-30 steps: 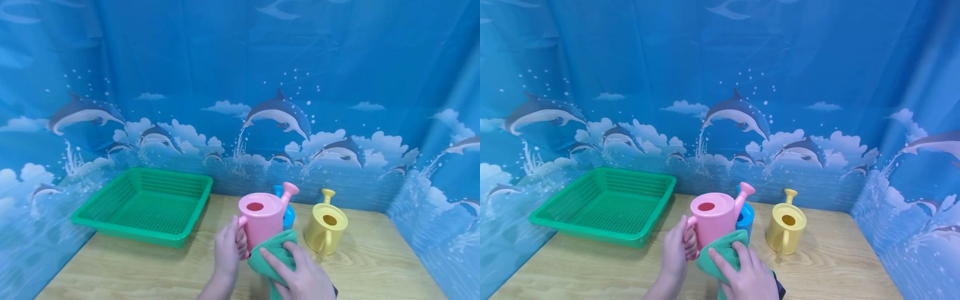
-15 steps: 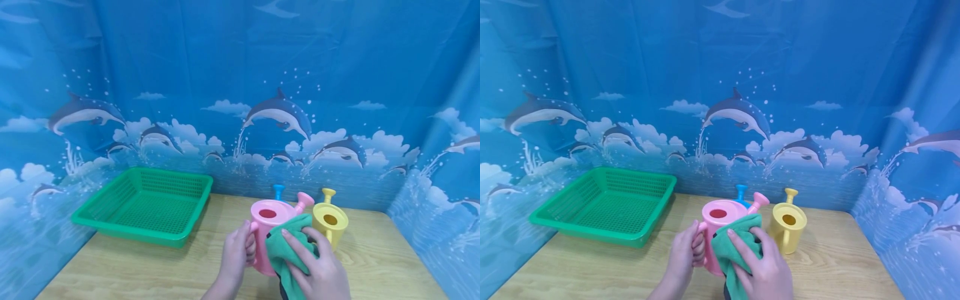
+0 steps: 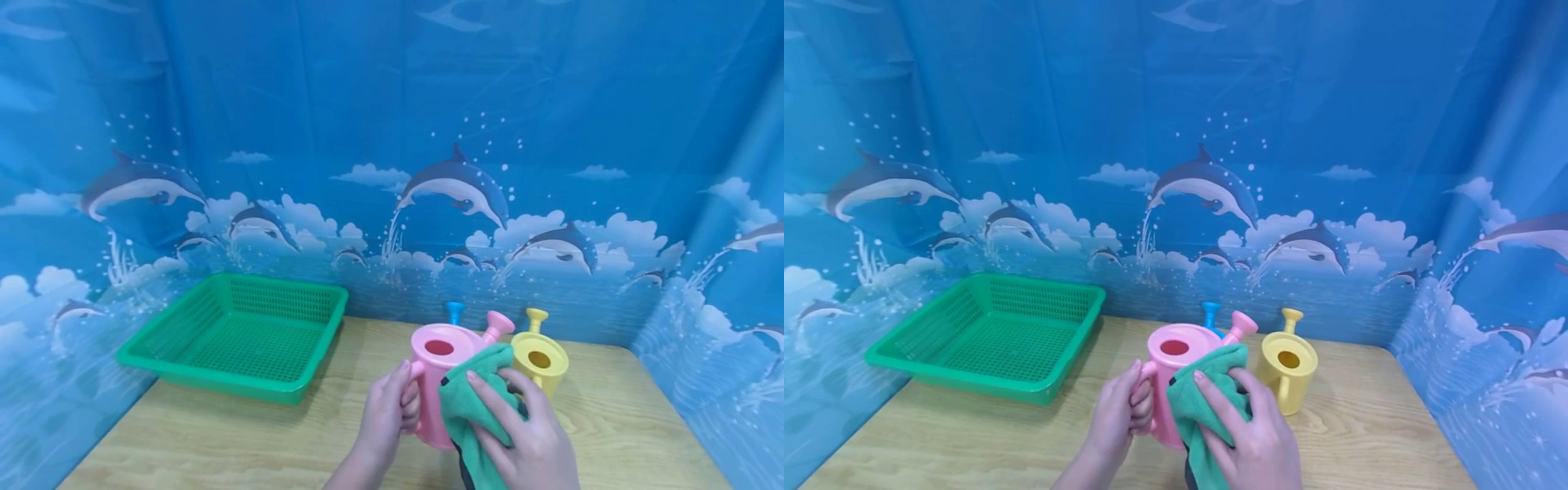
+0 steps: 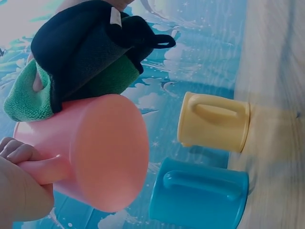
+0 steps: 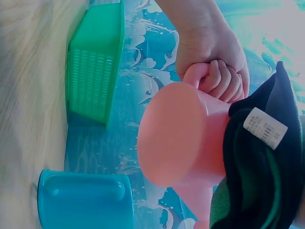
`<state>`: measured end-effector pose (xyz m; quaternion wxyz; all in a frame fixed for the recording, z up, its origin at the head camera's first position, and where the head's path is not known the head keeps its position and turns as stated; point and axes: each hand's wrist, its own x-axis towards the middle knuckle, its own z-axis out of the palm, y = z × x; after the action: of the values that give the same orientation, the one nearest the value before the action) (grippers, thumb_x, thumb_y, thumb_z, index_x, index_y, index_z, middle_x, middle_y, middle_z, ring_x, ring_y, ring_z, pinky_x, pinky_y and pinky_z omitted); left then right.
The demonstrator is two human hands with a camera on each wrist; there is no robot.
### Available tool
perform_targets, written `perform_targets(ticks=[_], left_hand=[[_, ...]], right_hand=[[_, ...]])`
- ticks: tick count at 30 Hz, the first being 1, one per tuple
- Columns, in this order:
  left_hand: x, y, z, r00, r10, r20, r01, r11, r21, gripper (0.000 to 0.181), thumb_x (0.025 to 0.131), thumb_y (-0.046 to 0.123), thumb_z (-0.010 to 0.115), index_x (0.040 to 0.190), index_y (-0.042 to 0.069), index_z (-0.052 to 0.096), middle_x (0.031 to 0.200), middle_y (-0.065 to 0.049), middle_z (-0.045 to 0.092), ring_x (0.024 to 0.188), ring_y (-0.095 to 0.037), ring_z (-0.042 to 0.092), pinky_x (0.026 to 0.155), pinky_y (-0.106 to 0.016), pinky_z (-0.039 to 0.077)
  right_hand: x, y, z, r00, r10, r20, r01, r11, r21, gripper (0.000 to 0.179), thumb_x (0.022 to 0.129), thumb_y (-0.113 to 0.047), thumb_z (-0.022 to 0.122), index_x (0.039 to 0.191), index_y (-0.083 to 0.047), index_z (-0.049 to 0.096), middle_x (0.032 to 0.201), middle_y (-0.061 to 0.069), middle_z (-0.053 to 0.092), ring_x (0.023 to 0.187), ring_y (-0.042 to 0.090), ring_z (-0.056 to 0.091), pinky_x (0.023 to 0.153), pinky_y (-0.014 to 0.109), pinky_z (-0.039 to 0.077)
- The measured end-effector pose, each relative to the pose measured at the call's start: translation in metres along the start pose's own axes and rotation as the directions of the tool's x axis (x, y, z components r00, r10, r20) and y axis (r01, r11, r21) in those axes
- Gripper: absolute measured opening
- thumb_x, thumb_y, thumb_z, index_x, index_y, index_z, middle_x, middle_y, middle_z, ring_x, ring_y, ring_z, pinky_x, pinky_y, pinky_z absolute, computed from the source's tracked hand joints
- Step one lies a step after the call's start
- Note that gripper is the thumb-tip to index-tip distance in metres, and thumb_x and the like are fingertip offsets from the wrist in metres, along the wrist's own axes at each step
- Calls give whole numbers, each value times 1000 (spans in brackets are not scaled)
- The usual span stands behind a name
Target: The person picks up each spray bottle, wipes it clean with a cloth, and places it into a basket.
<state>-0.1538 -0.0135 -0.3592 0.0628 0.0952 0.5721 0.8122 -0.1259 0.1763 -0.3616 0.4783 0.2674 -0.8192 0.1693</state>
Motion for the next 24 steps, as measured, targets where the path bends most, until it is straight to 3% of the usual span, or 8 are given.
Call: perform_targets(ticks=[8,14,19,24], left_hand=[[-1,0,-2,999,36,-21,-35,999,38,51,100,36,45,59,10,29,49,6,28,44,-6,25,44,-16,23],[-2,-3,-3,989,119,-91,-114,992,59,59,98,30,53,61,-8,27,47,7,31,42,-4,28,44,-15,24],[-2,-7,-1,960,227,-166,-216,973,78,55,95,19,58,58,-11,30,47,6,33,43,-4,31,45,-15,27],[-3,-10,2,913,331,-239,-292,939,183,49,93,14,60,54,-4,36,48,6,35,47,-2,35,47,-19,33]], right_hand=[[-1,-1,3,999,-25,-26,24,1000,-19,46,99,-52,41,119,-21,69,112,15,59,85,23,55,71,35,47],[-2,-3,1,1000,-7,9,7,1000,-30,47,99,-53,39,119,-22,68,112,15,59,85,23,56,70,37,49],[-2,-5,-1,1000,2,17,-1,999,-35,46,99,-53,39,120,-23,68,112,15,59,85,23,57,67,38,51],[-1,-3,1,1000,-13,-11,13,999,-31,46,100,-51,40,119,-22,69,112,16,60,86,24,58,68,38,51]])
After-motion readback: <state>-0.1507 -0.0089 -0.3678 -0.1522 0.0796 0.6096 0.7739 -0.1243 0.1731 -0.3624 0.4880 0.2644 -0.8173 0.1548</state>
